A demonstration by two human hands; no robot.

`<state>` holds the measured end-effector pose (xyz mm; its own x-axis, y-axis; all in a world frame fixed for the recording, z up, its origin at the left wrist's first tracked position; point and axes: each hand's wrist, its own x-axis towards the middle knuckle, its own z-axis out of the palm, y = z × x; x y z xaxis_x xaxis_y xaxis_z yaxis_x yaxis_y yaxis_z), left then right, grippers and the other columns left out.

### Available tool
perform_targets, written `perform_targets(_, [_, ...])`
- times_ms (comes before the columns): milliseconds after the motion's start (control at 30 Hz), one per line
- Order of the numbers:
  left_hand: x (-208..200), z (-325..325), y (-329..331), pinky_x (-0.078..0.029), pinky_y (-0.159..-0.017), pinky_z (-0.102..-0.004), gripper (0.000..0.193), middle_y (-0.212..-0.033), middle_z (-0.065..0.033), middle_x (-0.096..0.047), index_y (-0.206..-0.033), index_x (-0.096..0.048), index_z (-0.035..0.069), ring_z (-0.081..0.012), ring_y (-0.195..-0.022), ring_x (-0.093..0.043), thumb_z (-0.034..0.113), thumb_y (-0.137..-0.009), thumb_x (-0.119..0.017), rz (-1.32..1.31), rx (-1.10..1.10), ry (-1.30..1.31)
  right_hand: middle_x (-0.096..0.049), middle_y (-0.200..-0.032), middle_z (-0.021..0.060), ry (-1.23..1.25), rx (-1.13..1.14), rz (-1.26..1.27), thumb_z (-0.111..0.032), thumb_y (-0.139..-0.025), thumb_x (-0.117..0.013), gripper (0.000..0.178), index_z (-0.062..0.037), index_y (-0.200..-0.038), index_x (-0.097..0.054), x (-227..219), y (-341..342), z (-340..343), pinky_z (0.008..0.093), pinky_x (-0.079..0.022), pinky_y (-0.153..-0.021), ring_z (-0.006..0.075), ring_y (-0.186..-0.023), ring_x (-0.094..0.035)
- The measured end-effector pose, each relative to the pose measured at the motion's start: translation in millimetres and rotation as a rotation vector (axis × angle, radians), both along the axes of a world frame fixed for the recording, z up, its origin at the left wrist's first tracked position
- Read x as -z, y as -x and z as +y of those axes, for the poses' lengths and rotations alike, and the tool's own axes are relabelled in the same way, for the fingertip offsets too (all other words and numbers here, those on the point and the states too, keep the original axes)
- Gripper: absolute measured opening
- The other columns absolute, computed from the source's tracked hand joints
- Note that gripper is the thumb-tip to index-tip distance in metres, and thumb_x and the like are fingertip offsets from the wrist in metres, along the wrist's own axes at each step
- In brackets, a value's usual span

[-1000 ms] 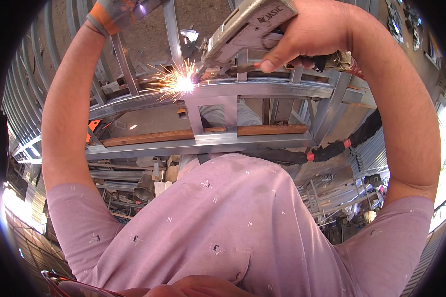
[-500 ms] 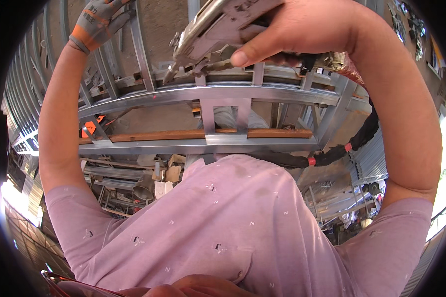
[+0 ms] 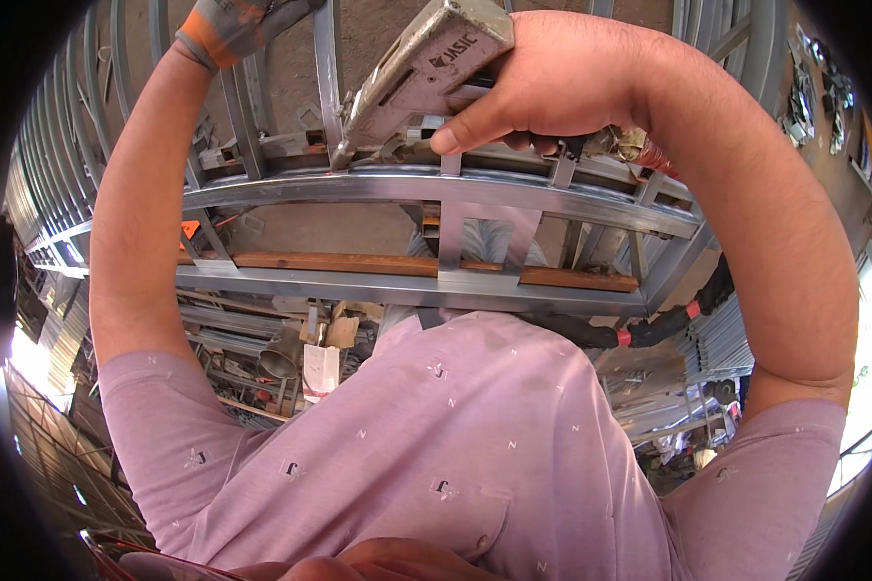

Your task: The person welds a metal frame using a handheld welding torch. They move along the frame, applying welds at various joints and seams while sparks fly. The person adjusts their position and the torch angle to reach different sections of the frame.

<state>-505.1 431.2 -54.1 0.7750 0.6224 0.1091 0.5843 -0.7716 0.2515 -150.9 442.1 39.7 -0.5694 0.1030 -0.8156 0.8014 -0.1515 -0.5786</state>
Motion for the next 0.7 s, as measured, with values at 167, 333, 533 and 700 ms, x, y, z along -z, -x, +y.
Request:
perform_targets(167, [6, 3, 1, -0.036, -0.135, -0.0569, 0.056, -0.164, -0.0128, -0.061, -0.151, -0.068, 0.014, -0.0451, -0.159, -0.049, 0.029, -0.097, -0.077, 0.006, 0.010, -0.029, -0.081, -0.096, 0.0048, -0.016, -0.031, -0.030, -0.035, -0.089, -0.099, 0.055, -0.0067, -0.134, -0.082, 1, 5, -2, 0.0291, -0.059, -0.061, 0.0115, -0.075, -0.071])
perform_targets(333, [4, 0, 2, -0.036, -0.134, -0.0577, 0.052, -0.164, -0.0128, -0.061, -0.150, -0.069, 0.015, -0.0449, -0.159, -0.049, 0.029, -0.100, -0.075, -0.016, -0.005, 0.005, -0.082, -0.099, 0.0069, -0.033, -0.064, -0.046, -0.038, -0.087, -0.100, 0.060, -0.0065, -0.135, -0.082, 0, 8, -1, 0.0301, -0.060, -0.061, 0.0132, -0.075, -0.073])
perform_targets(533, [4, 0, 1, -0.037, -0.136, -0.0530, 0.053, -0.164, -0.0109, -0.062, -0.151, -0.069, 0.017, -0.0400, -0.159, -0.050, 0.032, -0.100, -0.076, 0.054, -0.024, -0.010, -0.083, -0.100, 0.0094, -0.028, -0.042, -0.055, -0.039, -0.085, -0.101, 0.063, -0.0068, -0.136, -0.082, 4, 5, -4, 0.0308, -0.060, -0.061, 0.0148, -0.074, -0.073])
perform_targets(700, [12, 4, -2, -0.036, -0.136, -0.0513, 0.054, -0.164, -0.0101, -0.062, -0.151, -0.069, 0.018, -0.0384, -0.159, -0.050, 0.034, -0.100, -0.075, 0.061, -0.014, -0.038, -0.083, -0.100, 0.0092, -0.040, -0.047, -0.088, -0.037, -0.085, -0.101, 0.062, -0.0068, -0.136, -0.082, -1, 8, -4, 0.0306, -0.059, -0.061, 0.0138, -0.075, -0.073])
